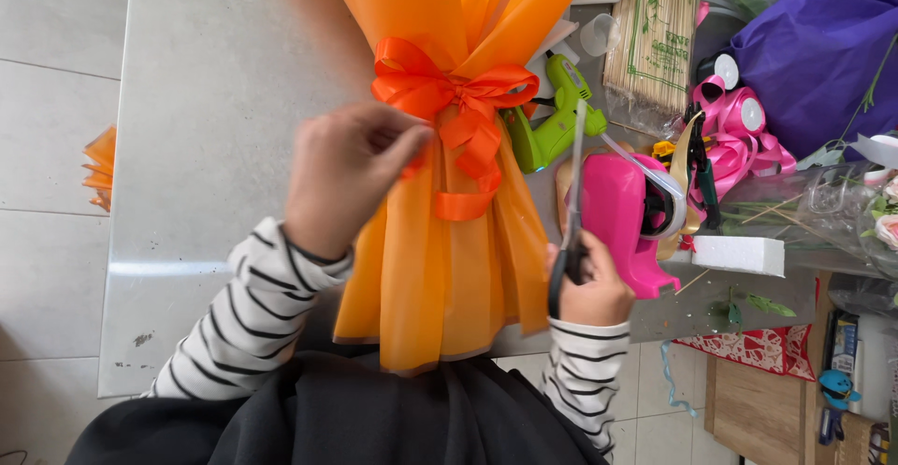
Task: The person wraps an orange bouquet by applying glue from a glue gun, tying an orange ribbon around the center, and forming an orange ribbon bow by hand which is then attached to the bouquet.
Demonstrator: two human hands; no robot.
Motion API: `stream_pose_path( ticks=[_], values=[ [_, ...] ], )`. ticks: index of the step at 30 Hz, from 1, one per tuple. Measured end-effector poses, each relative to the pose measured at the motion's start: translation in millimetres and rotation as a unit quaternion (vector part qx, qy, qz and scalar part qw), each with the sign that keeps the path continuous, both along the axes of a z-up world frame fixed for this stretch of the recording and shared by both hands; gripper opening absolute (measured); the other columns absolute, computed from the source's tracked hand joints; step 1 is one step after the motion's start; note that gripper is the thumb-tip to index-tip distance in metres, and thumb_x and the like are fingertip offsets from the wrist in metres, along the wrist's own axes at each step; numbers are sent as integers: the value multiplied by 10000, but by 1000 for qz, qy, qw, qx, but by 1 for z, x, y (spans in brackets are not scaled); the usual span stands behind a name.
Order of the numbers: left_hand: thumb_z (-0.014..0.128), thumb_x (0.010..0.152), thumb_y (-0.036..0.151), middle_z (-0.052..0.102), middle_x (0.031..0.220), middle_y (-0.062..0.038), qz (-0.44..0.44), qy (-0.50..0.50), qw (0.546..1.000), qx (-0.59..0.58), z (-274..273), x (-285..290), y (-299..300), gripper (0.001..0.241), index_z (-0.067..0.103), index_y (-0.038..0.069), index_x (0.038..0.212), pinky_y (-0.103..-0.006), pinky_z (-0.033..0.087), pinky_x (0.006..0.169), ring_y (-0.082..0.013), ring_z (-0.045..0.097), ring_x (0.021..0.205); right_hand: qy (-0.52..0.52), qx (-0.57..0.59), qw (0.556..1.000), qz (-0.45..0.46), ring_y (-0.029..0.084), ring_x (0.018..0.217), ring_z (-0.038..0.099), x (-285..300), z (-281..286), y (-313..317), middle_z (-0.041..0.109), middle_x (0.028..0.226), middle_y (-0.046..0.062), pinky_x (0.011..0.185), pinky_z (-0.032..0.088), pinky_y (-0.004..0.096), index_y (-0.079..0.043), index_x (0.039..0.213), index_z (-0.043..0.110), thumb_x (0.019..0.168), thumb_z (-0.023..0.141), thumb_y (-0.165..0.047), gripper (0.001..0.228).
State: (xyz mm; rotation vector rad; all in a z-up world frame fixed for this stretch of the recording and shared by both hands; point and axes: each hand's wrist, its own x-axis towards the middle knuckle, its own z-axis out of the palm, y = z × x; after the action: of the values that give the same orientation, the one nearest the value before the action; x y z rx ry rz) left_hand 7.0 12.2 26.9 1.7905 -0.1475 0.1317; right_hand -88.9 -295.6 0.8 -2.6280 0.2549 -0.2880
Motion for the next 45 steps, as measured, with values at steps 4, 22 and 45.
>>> stream_pose_path(
  ticks=[4, 22, 45],
  values=[
    [856, 815, 75, 601, 999, -105, 167, -37, 964, 205, -21, -3, 14, 374, 717, 106, 1161, -446, 558, 815, -337, 673, 887, 6, -109, 989, -104, 345, 834, 759, -16, -53, -74, 766, 821, 125, 737, 597, 482, -279, 1222, 769, 831, 905, -430, 441],
    [787, 943, 219, 731, 894, -27, -10, -13, 1000, -23, -53, 18, -56, 135, 775, 120, 1034, -306, 514, 712, -186, 672, 866, -217, -151, 940, 216, 214, 1023, 704, 40, 10, 13, 730, 1077, -30, 973, 565, 370, -266, 1213, 821, 950, 819, -285, 263],
    [589, 876, -93, 601, 1031, -93, -70, -71, 988, 122, -55, -23, -78, 640, 575, 211, 1439, -524, 639, 731, -381, 707, 892, -68, 531, 801, 269, 33, 622, 306, 105, -54, 42, 288, 836, -50, 361, 276, 162, -186, 898, 327, 954, 647, -400, 389]
  ],
)
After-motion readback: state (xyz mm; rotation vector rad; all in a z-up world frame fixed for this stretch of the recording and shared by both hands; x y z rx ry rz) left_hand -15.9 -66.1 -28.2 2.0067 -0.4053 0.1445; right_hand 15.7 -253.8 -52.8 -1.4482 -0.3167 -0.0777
